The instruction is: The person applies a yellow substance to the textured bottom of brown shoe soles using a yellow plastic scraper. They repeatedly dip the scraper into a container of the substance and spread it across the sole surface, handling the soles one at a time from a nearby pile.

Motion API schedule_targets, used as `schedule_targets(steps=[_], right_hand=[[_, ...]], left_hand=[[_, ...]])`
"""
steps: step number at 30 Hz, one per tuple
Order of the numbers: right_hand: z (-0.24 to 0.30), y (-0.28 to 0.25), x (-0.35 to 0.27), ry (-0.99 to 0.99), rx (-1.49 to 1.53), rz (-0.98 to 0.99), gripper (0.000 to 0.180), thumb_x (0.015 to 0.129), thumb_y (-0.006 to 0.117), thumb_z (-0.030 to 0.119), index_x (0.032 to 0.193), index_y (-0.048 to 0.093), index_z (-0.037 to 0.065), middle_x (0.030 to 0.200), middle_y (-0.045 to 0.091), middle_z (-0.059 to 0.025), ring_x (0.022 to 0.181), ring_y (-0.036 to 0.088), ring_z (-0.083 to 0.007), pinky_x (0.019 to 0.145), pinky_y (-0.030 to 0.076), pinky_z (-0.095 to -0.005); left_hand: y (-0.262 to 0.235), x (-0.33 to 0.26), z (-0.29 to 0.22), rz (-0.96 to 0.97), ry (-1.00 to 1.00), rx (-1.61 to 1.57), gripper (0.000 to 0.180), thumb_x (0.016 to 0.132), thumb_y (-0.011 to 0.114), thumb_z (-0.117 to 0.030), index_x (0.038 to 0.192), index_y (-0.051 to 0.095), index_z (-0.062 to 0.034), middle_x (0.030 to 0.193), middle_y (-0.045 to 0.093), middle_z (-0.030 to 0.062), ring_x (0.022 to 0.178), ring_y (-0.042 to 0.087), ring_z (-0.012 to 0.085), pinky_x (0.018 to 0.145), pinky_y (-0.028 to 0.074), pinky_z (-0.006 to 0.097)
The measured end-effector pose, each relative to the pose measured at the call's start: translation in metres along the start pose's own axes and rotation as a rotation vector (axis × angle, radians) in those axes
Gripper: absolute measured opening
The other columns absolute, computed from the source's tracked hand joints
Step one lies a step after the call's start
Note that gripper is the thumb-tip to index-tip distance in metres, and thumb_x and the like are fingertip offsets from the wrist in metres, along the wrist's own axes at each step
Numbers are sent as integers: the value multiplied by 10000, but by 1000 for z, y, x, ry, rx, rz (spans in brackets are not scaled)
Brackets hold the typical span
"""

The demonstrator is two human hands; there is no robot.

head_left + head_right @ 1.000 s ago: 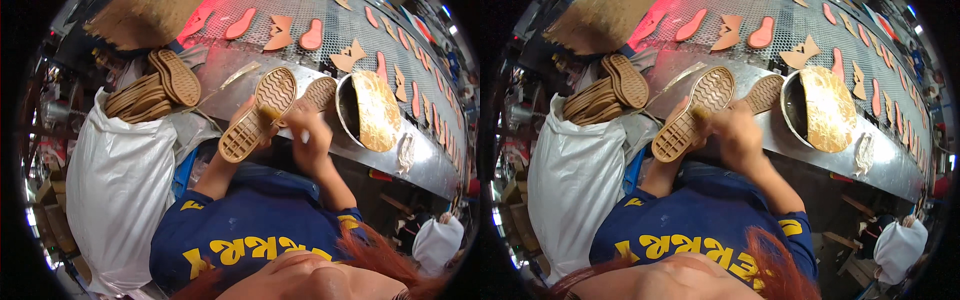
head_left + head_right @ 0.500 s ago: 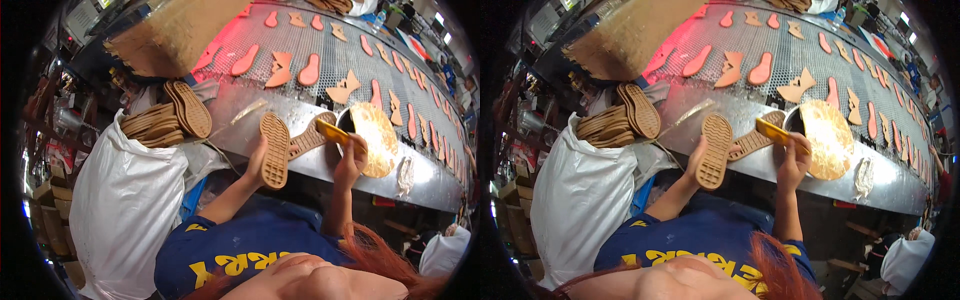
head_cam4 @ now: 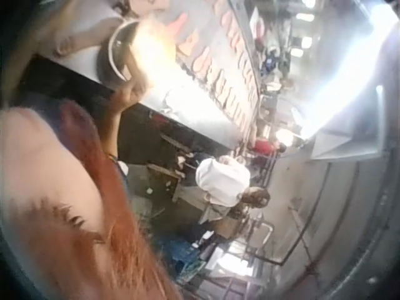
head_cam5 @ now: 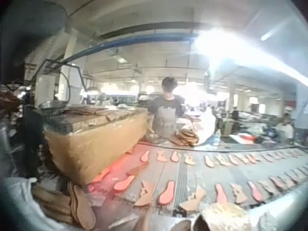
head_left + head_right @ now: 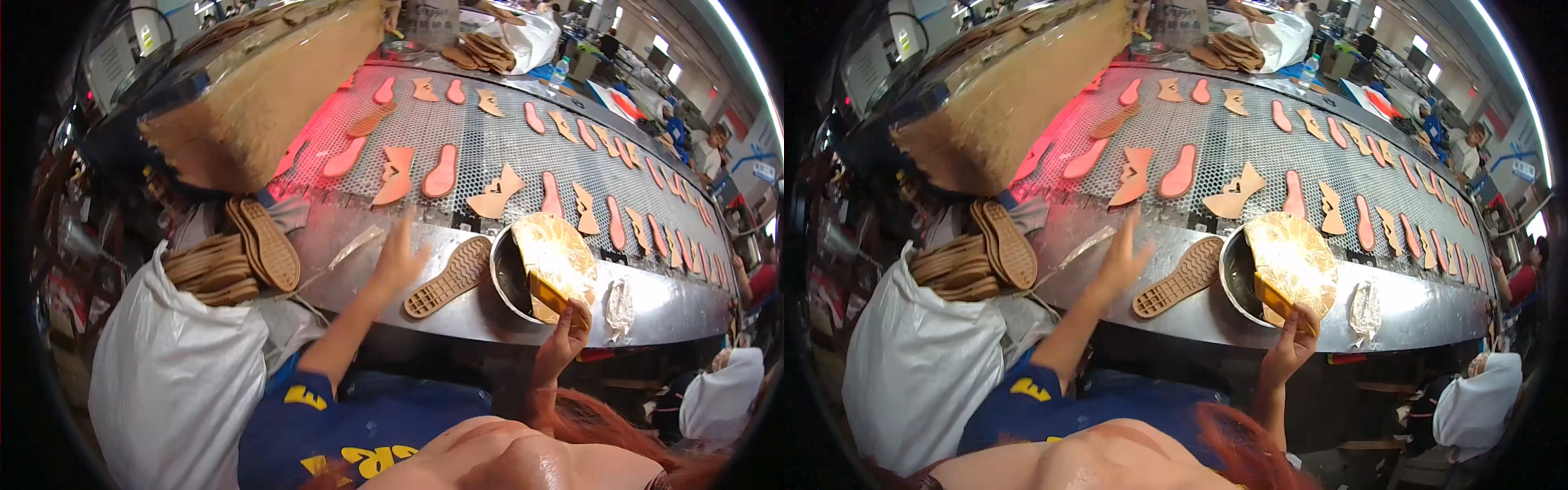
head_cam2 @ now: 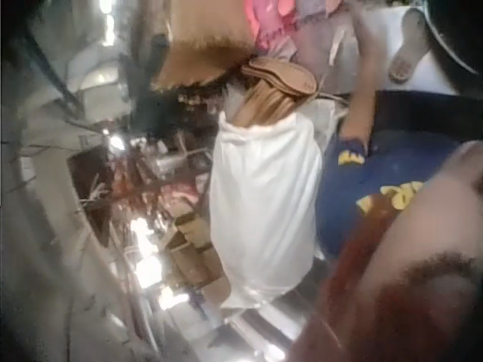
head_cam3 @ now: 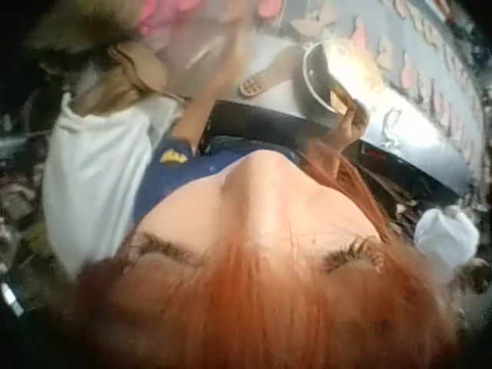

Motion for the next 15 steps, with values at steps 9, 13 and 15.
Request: schedule_targets(steps=[9, 13, 15], right_hand=[[-5, 28, 17, -266, -553, 113, 92, 866, 571, 11, 937, 629, 21, 856, 611, -79, 837, 560, -200, 764, 431, -304], [-8, 47, 23, -346, -802, 259, 144, 748, 648, 14, 876, 659, 79, 764, 568, -80, 767, 508, -255, 724, 402, -357], [-20, 46, 22, -376, -878, 287, 163, 715, 665, 31, 860, 665, 104, 723, 536, -67, 768, 491, -258, 726, 380, -374]], left_hand=[[0, -101, -15, 180, -29, 364, 801, 719, 720, -267, 1361, 332, 17, 1258, 427, 226, 1197, 404, 373, 1014, 317, 462], [-7, -87, -28, 266, -183, 168, 810, 676, 757, -207, 1332, 358, 51, 1170, 472, 196, 1150, 454, 323, 943, 380, 436], [-14, -91, -27, 325, -283, 10, 784, 680, 766, -220, 1302, 388, 73, 1162, 481, 177, 1108, 497, 292, 882, 435, 408]])
Point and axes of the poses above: each hand's wrist, its own x-axis towards the middle knuckle, its own y-axis out of the palm, z = x × y, the point moved 1 cm from there along x, towards the middle knuckle
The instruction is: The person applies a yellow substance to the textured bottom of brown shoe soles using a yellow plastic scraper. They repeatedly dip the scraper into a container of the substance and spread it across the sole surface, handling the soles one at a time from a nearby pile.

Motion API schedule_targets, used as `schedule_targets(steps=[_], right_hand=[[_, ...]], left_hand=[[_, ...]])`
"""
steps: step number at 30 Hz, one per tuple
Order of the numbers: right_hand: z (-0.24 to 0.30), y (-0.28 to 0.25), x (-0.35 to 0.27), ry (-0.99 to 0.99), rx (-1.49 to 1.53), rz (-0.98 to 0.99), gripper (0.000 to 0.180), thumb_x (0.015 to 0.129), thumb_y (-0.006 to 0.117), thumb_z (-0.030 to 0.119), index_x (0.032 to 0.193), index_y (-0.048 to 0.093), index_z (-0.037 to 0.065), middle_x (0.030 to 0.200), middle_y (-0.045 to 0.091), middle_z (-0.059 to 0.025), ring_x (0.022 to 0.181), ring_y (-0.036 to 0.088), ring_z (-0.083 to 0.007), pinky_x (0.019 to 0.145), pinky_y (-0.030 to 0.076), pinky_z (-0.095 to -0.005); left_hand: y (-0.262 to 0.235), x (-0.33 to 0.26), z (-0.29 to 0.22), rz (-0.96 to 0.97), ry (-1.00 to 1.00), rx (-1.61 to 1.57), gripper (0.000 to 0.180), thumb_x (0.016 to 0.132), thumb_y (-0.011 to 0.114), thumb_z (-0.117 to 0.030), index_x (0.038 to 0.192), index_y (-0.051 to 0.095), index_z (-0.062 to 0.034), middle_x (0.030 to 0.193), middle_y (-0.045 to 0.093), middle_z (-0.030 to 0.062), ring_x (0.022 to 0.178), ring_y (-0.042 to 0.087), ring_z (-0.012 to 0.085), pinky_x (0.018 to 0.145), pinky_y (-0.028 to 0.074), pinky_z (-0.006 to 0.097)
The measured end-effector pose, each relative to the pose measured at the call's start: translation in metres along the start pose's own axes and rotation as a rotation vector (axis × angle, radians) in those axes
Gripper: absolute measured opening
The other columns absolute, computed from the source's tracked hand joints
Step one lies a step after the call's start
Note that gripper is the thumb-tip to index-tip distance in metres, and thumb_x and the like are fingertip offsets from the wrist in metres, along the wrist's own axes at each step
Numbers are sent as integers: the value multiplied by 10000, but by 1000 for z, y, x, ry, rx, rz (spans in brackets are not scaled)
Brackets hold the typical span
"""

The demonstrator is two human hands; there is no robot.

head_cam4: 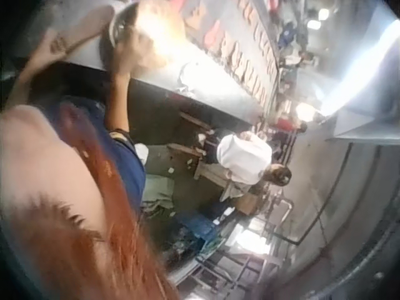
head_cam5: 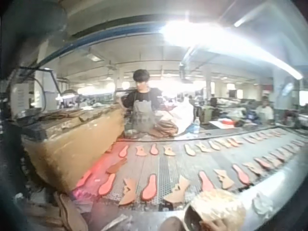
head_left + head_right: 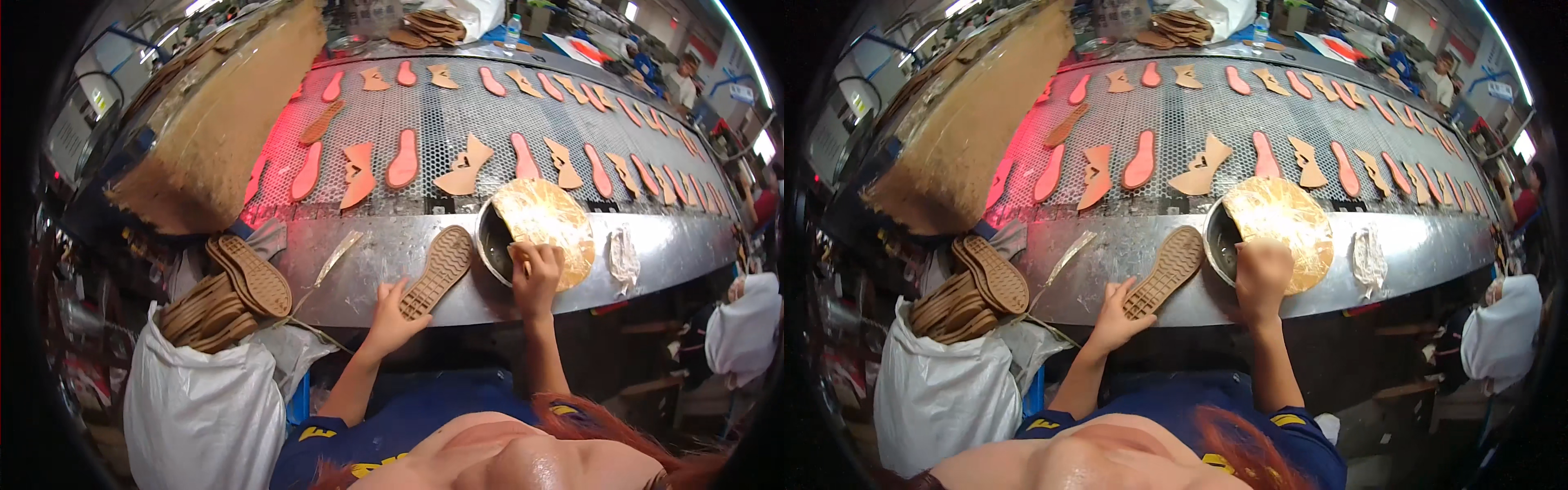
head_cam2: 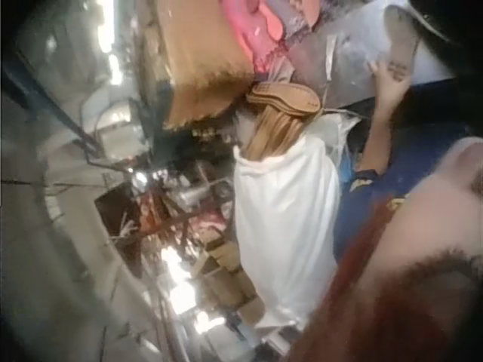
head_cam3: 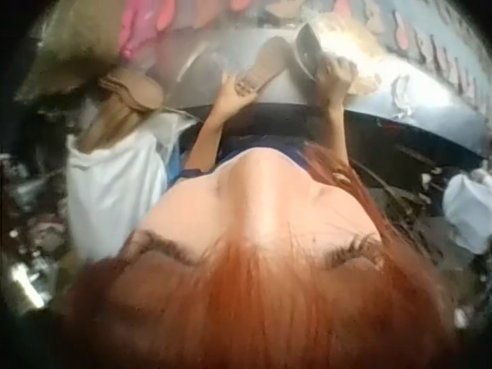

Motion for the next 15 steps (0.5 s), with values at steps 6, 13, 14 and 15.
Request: schedule_targets(steps=[6, 13, 14, 15], right_hand=[[-3, 12, -4, -82, -169, 3, 136, 687, 673, 44, 805, 670, 111, 688, 505, -67, 754, 485, -258, 735, 371, -388], [-4, 10, -8, 71, 177, -6, 127, 703, 667, 15, 808, 663, 87, 648, 511, -51, 692, 473, -242, 675, 377, -355], [-3, 10, -7, 66, 210, -29, 128, 705, 667, 12, 809, 662, 87, 652, 518, -50, 688, 473, -239, 671, 376, -352], [-2, 8, -6, 48, 188, -23, 134, 706, 664, 8, 814, 662, 87, 660, 526, -53, 688, 480, -241, 666, 382, -349]], left_hand=[[-1, -5, 7, 458, -420, -1336, 357, 861, 582, -131, 1177, 514, 23, 995, 631, 92, 806, 591, 118, 642, 469, 230], [-10, -35, -12, 423, -105, -1410, 551, 775, 598, 32, 1277, 389, -57, 1167, 531, 146, 919, 602, 208, 735, 513, 318], [-12, -40, -16, 359, -132, -1439, 500, 789, 594, 21, 1241, 392, -53, 1154, 539, 150, 938, 597, 225, 736, 518, 338], [-14, -45, -24, 295, -159, -1467, 449, 804, 589, 10, 1204, 395, -49, 1142, 548, 153, 957, 592, 241, 737, 523, 357]])
Point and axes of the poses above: each hand's wrist, its own x-axis towards the middle knuckle, its own y-axis out of the palm, z = x × y, the point moved 1 cm from there along x, towards the middle knuckle
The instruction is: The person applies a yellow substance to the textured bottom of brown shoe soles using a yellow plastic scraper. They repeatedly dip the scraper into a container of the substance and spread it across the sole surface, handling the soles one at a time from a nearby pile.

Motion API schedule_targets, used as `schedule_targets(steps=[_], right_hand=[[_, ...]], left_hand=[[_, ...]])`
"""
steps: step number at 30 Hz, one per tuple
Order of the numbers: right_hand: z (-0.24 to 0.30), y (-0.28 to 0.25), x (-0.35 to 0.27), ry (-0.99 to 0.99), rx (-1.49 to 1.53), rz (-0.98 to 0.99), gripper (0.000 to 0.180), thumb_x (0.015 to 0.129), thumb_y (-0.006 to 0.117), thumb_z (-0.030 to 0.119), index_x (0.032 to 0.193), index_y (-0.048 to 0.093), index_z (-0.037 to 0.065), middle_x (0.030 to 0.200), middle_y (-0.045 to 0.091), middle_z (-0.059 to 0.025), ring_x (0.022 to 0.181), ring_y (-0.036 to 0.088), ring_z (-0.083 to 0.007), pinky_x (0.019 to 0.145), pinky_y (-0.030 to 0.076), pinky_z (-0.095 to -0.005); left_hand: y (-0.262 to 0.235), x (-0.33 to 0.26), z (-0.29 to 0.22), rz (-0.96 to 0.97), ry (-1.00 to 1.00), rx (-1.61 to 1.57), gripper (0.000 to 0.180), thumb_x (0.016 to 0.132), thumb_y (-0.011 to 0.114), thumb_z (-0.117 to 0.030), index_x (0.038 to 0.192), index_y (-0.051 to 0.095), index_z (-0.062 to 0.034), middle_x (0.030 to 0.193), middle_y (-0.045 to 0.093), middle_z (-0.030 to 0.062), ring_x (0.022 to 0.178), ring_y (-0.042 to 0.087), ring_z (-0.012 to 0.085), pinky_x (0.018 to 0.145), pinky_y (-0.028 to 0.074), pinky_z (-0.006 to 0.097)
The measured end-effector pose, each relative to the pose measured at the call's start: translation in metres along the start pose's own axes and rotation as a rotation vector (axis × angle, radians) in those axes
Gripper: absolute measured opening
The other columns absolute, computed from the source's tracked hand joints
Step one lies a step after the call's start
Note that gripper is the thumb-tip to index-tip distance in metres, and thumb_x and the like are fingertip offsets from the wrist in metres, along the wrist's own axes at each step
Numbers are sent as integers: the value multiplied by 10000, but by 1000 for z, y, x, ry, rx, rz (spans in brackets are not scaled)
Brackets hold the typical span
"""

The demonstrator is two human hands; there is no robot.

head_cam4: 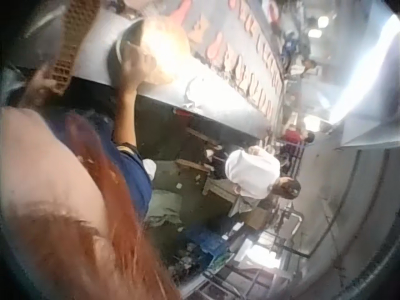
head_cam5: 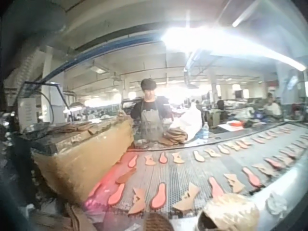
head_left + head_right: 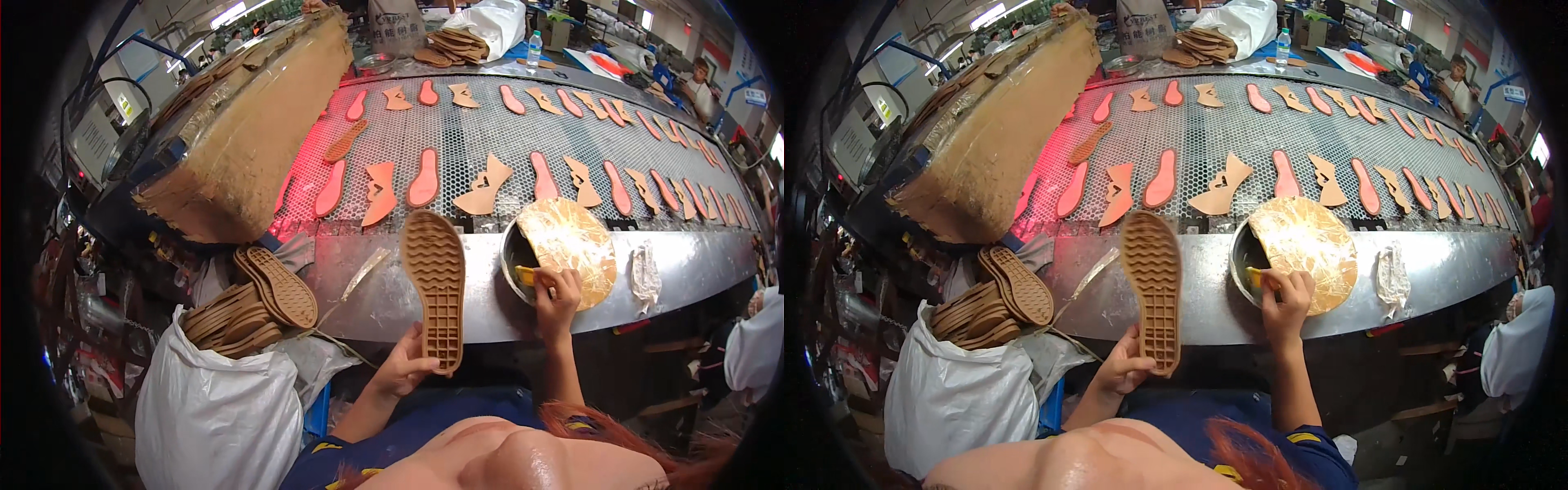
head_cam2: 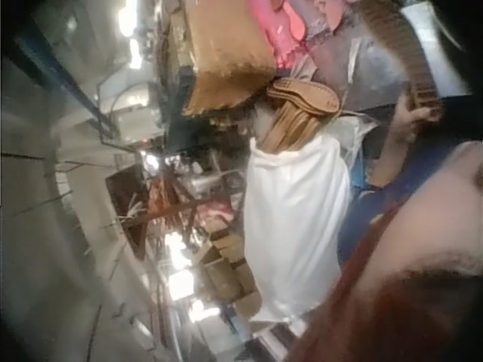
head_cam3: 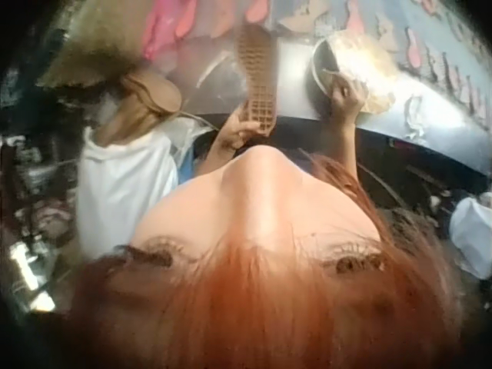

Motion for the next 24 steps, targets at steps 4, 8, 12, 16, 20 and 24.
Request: schedule_targets(steps=[4, 8, 12, 16, 20, 24], right_hand=[[-4, 0, 0, 38, 77, 14, 111, 737, 654, 4, 827, 660, 69, 695, 568, -59, 667, 514, -214, 631, 413, -325], [-12, 4, -3, 475, 505, -31, 46, 847, 610, 49, 864, 645, 24, 774, 618, -45, 623, 554, -124, 572, 443, -257], [-22, -2, 8, 724, 1039, -227, 120, 906, 561, 95, 981, 604, 12, 840, 614, -69, 679, 592, -139, 615, 475, -242], [-24, -2, 10, 751, 1360, -281, 195, 952, 494, 181, 1051, 536, 20, 934, 605, -107, 779, 611, -184, 737, 513, -301], [-1, -5, 17, 738, 1485, -338, 218, 956, 490, 221, 1032, 528, 20, 976, 593, -128, 813, 618, -215, 781, 513, -323], [42, -5, 19, 386, 1319, -322, 231, 952, 498, 249, 992, 527, 24, 1001, 577, -156, 880, 600, -240, 807, 502, -328]], left_hand=[[-27, 0, 1, -169, 239, 299, 412, 836, 538, 0, 1214, 380, -34, 1203, 531, 165, 1084, 554, 295, 848, 507, 408], [-42, -12, -9, -185, 300, 297, 533, 852, 461, -25, 1354, 283, -19, 1237, 513, 176, 1056, 573, 330, 833, 523, 408], [-1, -7, -17, -200, 326, 174, 638, 858, 410, -78, 1438, 145, -39, 1284, 456, 235, 1038, 588, 345, 760, 583, 407], [-7, -7, -9, -73, 265, 6, 676, 827, 473, -64, 1439, 186, -69, 1304, 445, 200, 1121, 529, 382, 807, 550, 450], [9, -2, -1, 51, 197, -57, 772, 785, 581, -62, 1450, 193, -120, 1343, 415, 177, 1171, 486, 389, 823, 541, 455], [4, -4, 15, 134, 156, -12, 908, 743, 724, -164, 1461, 169, -141, 1381, 379, 161, 1182, 476, 374, 827, 536, 442]])
Point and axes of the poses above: each hand's wrist, its own x-axis towards the middle knuckle, its own y-axis out of the palm, z = x × y, the point moved 1 cm from there along x, towards the middle knuckle
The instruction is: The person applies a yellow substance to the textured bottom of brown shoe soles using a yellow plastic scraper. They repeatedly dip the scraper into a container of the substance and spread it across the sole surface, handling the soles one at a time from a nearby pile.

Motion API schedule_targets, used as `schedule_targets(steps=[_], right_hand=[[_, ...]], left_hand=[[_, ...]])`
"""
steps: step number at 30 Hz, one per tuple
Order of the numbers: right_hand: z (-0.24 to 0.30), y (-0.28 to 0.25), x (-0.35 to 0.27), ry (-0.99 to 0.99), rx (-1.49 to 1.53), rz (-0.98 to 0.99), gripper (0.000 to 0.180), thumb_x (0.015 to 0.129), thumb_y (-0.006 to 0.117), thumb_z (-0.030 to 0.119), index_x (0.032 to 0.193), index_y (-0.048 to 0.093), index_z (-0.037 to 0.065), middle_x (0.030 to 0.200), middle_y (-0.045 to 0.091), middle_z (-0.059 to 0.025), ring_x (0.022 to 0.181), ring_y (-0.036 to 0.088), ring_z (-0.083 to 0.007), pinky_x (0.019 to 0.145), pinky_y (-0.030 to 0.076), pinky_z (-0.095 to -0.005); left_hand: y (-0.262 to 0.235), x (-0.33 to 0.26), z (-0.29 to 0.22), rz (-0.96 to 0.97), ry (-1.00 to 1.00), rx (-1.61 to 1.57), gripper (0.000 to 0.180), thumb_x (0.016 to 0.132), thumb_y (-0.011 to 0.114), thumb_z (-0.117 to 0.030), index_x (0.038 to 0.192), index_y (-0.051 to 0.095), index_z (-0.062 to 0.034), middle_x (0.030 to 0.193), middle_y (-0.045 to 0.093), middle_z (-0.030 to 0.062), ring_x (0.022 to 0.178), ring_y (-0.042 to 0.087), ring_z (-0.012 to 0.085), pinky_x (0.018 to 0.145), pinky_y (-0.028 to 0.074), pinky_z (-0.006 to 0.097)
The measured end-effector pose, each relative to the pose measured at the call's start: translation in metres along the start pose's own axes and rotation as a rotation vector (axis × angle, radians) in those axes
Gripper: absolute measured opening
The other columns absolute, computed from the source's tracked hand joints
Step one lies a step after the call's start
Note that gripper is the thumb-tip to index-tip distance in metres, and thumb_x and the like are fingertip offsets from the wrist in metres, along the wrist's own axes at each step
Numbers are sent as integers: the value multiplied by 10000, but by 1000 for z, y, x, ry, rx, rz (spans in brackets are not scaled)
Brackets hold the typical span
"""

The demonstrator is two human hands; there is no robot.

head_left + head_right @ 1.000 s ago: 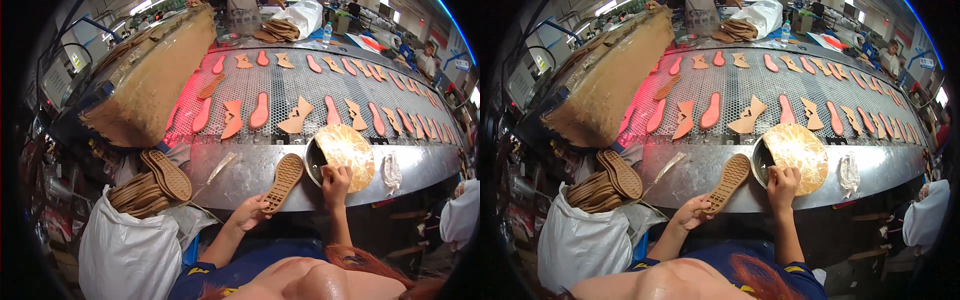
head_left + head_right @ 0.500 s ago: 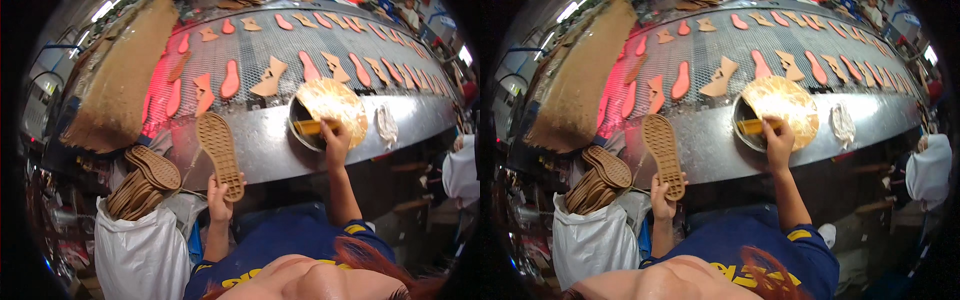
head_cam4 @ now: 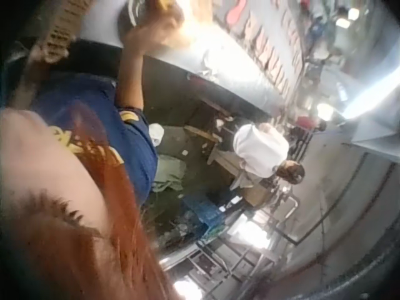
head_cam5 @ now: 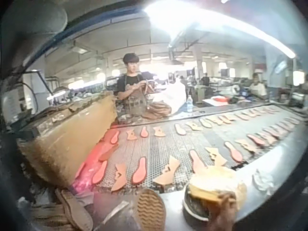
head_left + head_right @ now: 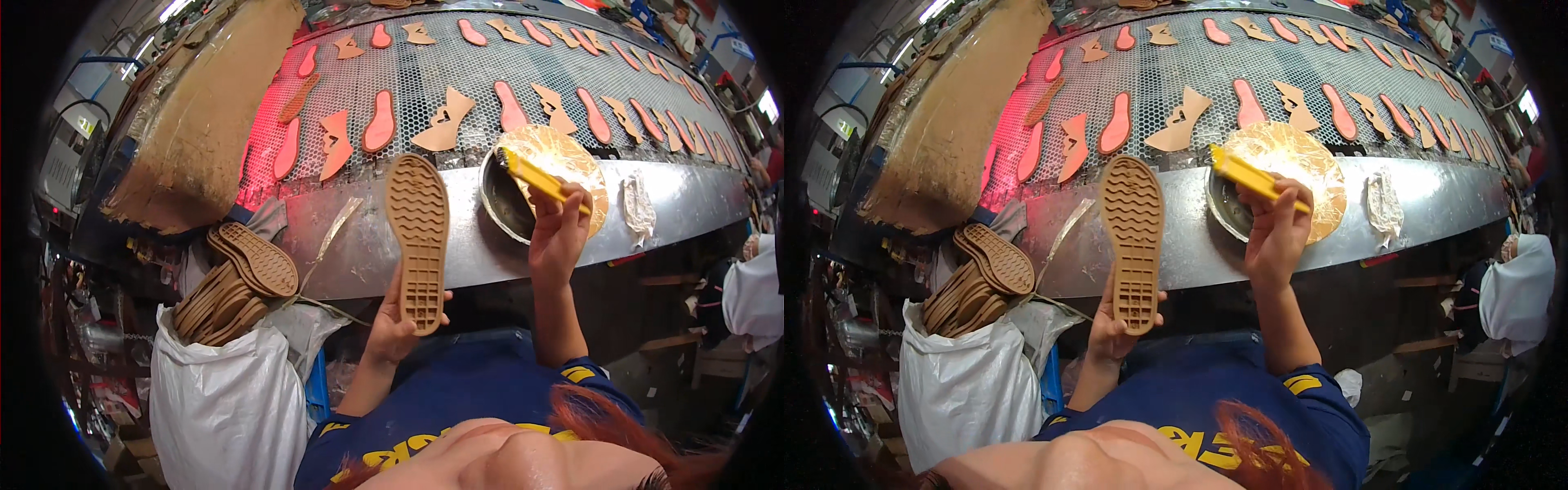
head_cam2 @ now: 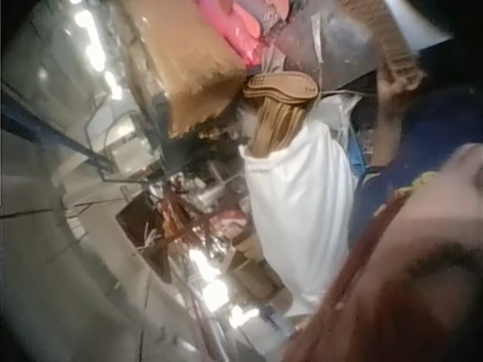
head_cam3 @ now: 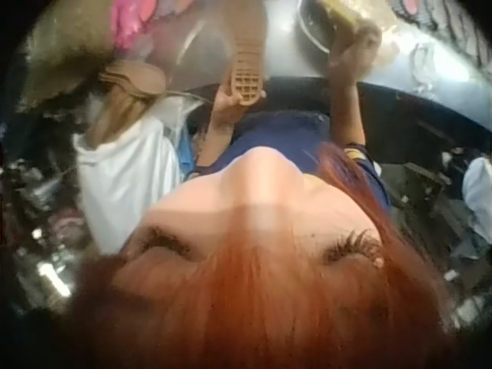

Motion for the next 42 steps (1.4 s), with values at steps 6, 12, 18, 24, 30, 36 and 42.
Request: schedule_targets(steps=[6, 12, 18, 24, 30, 36, 42], right_hand=[[4, 19, -19, -428, -549, 432, 243, 841, 664, 211, 957, 596, 9, 1038, 575, -177, 892, 571, -203, 760, 471, -286], [4, 25, -21, -471, -668, 431, 221, 811, 696, 165, 946, 607, 14, 1016, 579, -168, 846, 591, -203, 714, 493, -276], [7, 21, -22, -530, -729, 422, 228, 816, 693, 193, 931, 602, 19, 1012, 581, -173, 819, 591, -208, 691, 490, -280], [12, 22, -26, -537, -722, 414, 233, 816, 694, 192, 933, 598, 15, 1010, 579, -178, 813, 592, -213, 691, 492, -278], [20, 23, -30, -543, -753, 519, 234, 811, 698, 173, 932, 597, 1, 1029, 575, -195, 850, 608, -233, 703, 509, -286], [28, 17, -25, -533, -746, 559, 209, 818, 683, 141, 932, 585, -5, 1023, 588, -207, 864, 609, -251, 743, 498, -302], [28, 9, -18, -547, -738, 403, 197, 822, 677, 136, 931, 583, 2, 1022, 589, -198, 865, 594, -241, 745, 483, -304]], left_hand=[[6, -8, 5, 66, -132, 11, 1084, 642, 831, -295, 1465, 143, -143, 1402, 351, 165, 1178, 478, 358, 815, 538, 436], [13, -11, 8, 104, -158, -90, 1088, 630, 839, -263, 1467, 151, -164, 1417, 335, 170, 1180, 479, 356, 816, 535, 442], [13, -10, 6, 189, -184, -95, 1067, 631, 833, -200, 1466, 169, -188, 1441, 302, 174, 1191, 475, 344, 827, 524, 439], [18, -11, 5, 192, -204, -65, 1062, 631, 831, -152, 1465, 175, -183, 1438, 311, 166, 1205, 465, 325, 849, 513, 436], [21, -8, -2, 164, -254, 63, 1085, 623, 838, -147, 1466, 154, -132, 1439, 312, 162, 1212, 459, 321, 849, 516, 425], [15, -5, 2, 216, -228, -37, 1097, 620, 842, -196, 1466, 146, -129, 1435, 308, 184, 1193, 476, 343, 833, 526, 435], [12, -10, 10, 253, -220, -115, 1108, 611, 847, -258, 1466, 151, -160, 1439, 284, 208, 1176, 482, 377, 798, 540, 447]])
Point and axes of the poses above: each hand's wrist, its own x-axis towards the middle knuckle, its own y-axis out of the palm, z = x × y, the point moved 1 cm from there along x, towards the middle knuckle
